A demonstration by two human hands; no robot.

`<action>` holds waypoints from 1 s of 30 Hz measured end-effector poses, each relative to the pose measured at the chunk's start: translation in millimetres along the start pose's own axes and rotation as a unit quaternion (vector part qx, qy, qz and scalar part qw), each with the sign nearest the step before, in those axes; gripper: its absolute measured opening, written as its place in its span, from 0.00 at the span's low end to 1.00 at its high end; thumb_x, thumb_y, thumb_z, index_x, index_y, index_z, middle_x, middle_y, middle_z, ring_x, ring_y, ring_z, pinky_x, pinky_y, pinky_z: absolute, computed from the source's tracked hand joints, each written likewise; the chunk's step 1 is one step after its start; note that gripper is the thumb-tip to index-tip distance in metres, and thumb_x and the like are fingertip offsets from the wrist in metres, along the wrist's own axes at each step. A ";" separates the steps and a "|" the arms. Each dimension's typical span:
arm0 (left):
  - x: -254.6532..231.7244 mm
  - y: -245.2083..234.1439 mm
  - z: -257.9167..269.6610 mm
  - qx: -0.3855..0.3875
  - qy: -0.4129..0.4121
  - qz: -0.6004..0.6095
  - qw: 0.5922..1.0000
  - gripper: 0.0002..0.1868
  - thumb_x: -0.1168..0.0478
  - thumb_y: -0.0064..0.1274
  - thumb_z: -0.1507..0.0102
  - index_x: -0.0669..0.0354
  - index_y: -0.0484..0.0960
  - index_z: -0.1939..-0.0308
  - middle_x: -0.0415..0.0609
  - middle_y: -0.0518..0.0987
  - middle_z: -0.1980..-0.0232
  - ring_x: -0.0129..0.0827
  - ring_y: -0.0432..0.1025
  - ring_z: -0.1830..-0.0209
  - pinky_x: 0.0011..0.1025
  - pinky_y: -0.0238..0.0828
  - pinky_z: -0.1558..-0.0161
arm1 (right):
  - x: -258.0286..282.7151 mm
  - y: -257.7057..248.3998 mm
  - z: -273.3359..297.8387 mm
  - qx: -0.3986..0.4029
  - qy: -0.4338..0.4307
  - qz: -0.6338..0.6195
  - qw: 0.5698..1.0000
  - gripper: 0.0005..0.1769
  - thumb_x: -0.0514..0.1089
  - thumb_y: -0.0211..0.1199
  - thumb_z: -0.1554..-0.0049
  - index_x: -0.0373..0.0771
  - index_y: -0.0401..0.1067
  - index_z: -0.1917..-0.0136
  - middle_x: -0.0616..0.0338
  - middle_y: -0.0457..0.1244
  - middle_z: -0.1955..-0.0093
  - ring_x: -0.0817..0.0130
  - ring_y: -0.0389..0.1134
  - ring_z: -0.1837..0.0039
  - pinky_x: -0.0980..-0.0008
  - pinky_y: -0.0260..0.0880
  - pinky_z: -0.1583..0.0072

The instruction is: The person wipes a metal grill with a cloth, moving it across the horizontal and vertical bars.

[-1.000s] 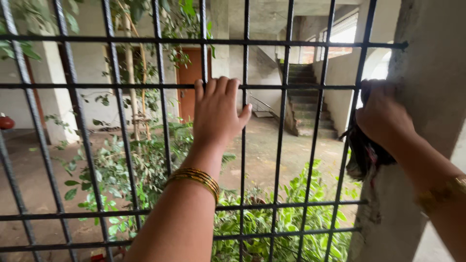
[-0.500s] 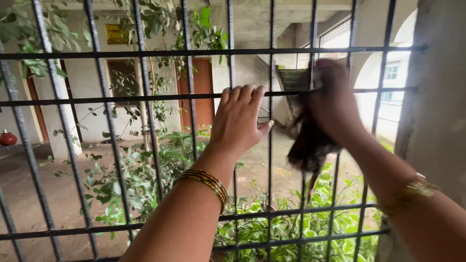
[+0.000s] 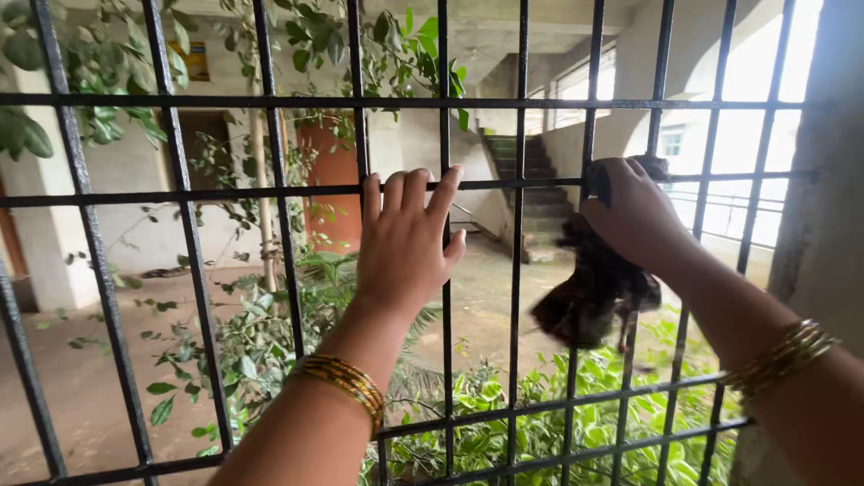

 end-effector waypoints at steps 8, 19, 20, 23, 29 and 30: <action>1.7 -8.4 3.0 -0.012 0.001 0.038 0.999 0.38 0.51 0.62 0.44 0.53 0.69 0.31 0.54 0.72 0.43 0.48 0.65 0.38 0.55 0.50 0.30 | 8.3 0.7 10.5 -0.007 0.019 0.050 0.999 0.25 0.40 0.62 0.47 0.38 0.64 0.36 0.46 0.58 0.37 0.43 0.66 0.39 0.45 0.70 0.41; 1.5 -10.6 1.1 -0.003 0.011 0.058 0.998 0.40 0.50 0.63 0.45 0.55 0.69 0.31 0.56 0.72 0.41 0.49 0.64 0.35 0.55 0.48 0.29 | 14.0 -32.5 -35.9 0.194 -0.035 0.093 0.976 0.25 0.37 0.59 0.46 0.50 0.74 0.35 0.51 0.69 0.37 0.54 0.71 0.39 0.52 0.69 0.36; 1.3 -10.9 1.9 -0.003 0.011 0.063 0.998 0.40 0.50 0.63 0.45 0.55 0.68 0.31 0.56 0.72 0.40 0.49 0.63 0.35 0.55 0.48 0.29 | 19.2 -57.0 -47.0 0.153 -0.019 0.112 0.982 0.18 0.39 0.63 0.46 0.47 0.78 0.42 0.50 0.72 0.42 0.55 0.72 0.40 0.52 0.72 0.37; 2.0 -9.5 0.8 0.010 0.012 0.068 0.998 0.39 0.50 0.62 0.44 0.55 0.67 0.31 0.57 0.71 0.39 0.49 0.63 0.34 0.55 0.48 0.29 | 19.6 -104.5 -51.2 -0.078 0.086 -0.143 0.983 0.17 0.37 0.53 0.41 0.38 0.72 0.39 0.40 0.68 0.44 0.44 0.72 0.44 0.47 0.74 0.42; 4.2 -10.5 -0.2 0.014 0.019 0.069 0.997 0.38 0.50 0.59 0.42 0.55 0.66 0.29 0.57 0.71 0.39 0.49 0.63 0.35 0.56 0.50 0.30 | 34.0 -47.5 -80.0 -0.042 -0.046 0.063 0.996 0.23 0.43 0.62 0.42 0.37 0.67 0.34 0.40 0.66 0.41 0.43 0.69 0.41 0.48 0.69 0.40; 4.0 -9.8 0.0 0.013 0.017 0.068 0.997 0.38 0.49 0.58 0.41 0.55 0.66 0.29 0.57 0.71 0.40 0.49 0.63 0.35 0.56 0.50 0.30 | 34.3 -47.8 -76.2 -0.056 -0.057 0.073 0.994 0.28 0.44 0.63 0.43 0.35 0.63 0.32 0.39 0.65 0.40 0.40 0.69 0.41 0.48 0.68 0.40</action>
Point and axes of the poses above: each hand's wrist, its own z-axis away from the middle knuckle, its own y-axis out of the palm, x = y × z, the point moved 9 cm from there along -z, towards the middle knuckle
